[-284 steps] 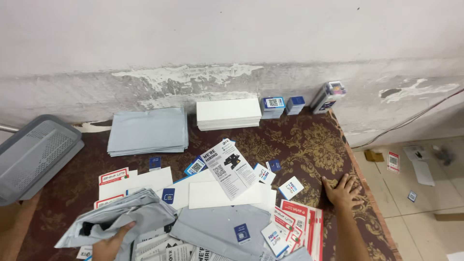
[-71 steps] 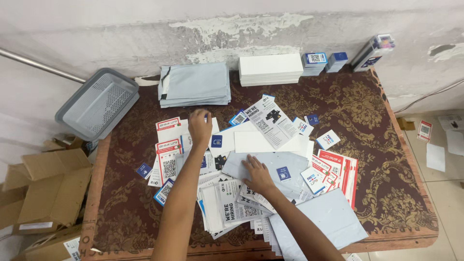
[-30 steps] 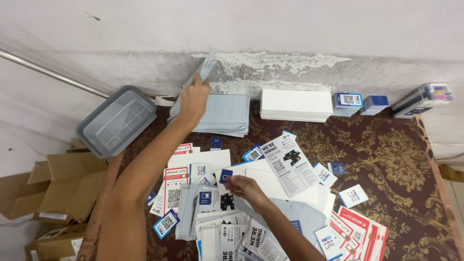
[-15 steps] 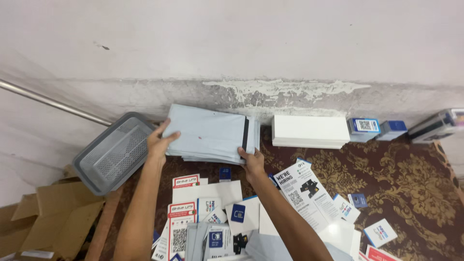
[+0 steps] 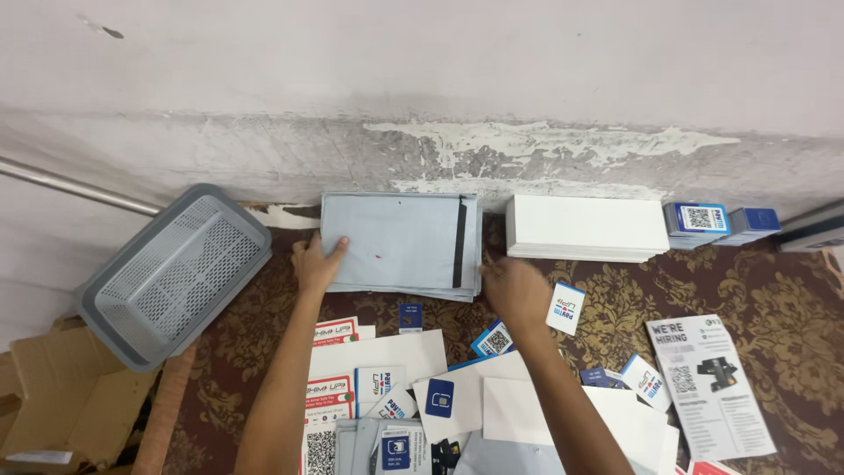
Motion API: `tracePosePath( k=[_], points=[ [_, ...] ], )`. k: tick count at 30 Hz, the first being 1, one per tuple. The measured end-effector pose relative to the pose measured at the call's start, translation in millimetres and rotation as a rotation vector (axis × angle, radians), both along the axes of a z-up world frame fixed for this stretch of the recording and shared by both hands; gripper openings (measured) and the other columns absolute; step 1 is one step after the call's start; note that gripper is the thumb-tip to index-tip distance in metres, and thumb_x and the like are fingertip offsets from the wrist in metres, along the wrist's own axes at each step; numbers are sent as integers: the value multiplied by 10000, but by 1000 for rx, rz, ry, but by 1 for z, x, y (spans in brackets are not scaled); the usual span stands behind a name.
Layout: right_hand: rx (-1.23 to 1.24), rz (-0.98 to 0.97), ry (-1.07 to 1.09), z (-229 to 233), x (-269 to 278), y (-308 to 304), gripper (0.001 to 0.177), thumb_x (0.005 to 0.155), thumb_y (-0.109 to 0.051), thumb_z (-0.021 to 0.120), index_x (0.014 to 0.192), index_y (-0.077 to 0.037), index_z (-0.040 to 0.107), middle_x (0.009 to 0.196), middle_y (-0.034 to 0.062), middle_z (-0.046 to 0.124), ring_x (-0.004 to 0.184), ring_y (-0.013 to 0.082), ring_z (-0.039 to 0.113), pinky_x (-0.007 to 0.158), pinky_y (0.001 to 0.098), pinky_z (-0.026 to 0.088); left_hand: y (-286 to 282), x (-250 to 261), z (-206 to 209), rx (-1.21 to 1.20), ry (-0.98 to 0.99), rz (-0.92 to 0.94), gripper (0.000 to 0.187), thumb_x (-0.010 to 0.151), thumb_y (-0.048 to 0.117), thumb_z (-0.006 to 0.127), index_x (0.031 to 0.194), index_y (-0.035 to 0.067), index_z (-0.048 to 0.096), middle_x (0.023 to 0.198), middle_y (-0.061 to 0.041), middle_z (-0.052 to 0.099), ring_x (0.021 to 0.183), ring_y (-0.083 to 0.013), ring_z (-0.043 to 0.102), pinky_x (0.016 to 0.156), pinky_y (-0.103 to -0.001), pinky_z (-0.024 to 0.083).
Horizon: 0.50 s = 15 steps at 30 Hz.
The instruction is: The person sorts a large pile of gray padded mailers and assorted printed cards on a table. They repeatedly pick up mailers, open them, remove cards, and stack the mailers and cards into separate piles. The person also moves a plastic basket aside to access more items.
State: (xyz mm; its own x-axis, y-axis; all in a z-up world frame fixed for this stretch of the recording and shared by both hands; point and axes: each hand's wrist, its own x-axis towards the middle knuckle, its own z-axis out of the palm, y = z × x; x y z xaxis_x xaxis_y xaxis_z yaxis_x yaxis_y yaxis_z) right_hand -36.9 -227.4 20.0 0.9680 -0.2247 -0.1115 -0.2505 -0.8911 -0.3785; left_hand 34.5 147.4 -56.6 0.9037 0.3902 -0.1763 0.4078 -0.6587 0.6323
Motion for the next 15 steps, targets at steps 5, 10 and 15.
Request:
tracePosePath(
  k=[5, 10, 15],
  points=[
    [-304, -579, -160, -36, -103, -225, 1023, 854, -902, 357, 1602, -217, 221, 1692, 279, 76, 1481, 587, -38, 1000, 835, -44, -44, -6, 27, 400, -364, -188, 865, 882, 677, 634, 1590, 233, 410, 1576, -290, 253, 1429, -519, 209, 1100, -729, 142],
    [-183, -550, 222, -94, -188, -312, 1030, 728, -925, 312, 1603, -390, 216, 1702, 166, 142, 1507, 552, 84, 1050, 849, 175, -125, 22, 42, 449, -354, -700, 721, 927, 696, 543, 1538, 320, 475, 1604, -150, 339, 1512, -397, 261, 1216, -658, 130],
    [-206, -348, 320, -93, -192, -293, 1036, 722, -895, 500, 1606, -409, 260, 1687, 87, 219, 1482, 501, 244, 1067, 710, 377, -159, 31, 36, 468, -313, -663, 733, 909, 724, 541, 1488, 277, 496, 1600, -189, 378, 1476, -403, 307, 1206, -604, 161]
  ],
)
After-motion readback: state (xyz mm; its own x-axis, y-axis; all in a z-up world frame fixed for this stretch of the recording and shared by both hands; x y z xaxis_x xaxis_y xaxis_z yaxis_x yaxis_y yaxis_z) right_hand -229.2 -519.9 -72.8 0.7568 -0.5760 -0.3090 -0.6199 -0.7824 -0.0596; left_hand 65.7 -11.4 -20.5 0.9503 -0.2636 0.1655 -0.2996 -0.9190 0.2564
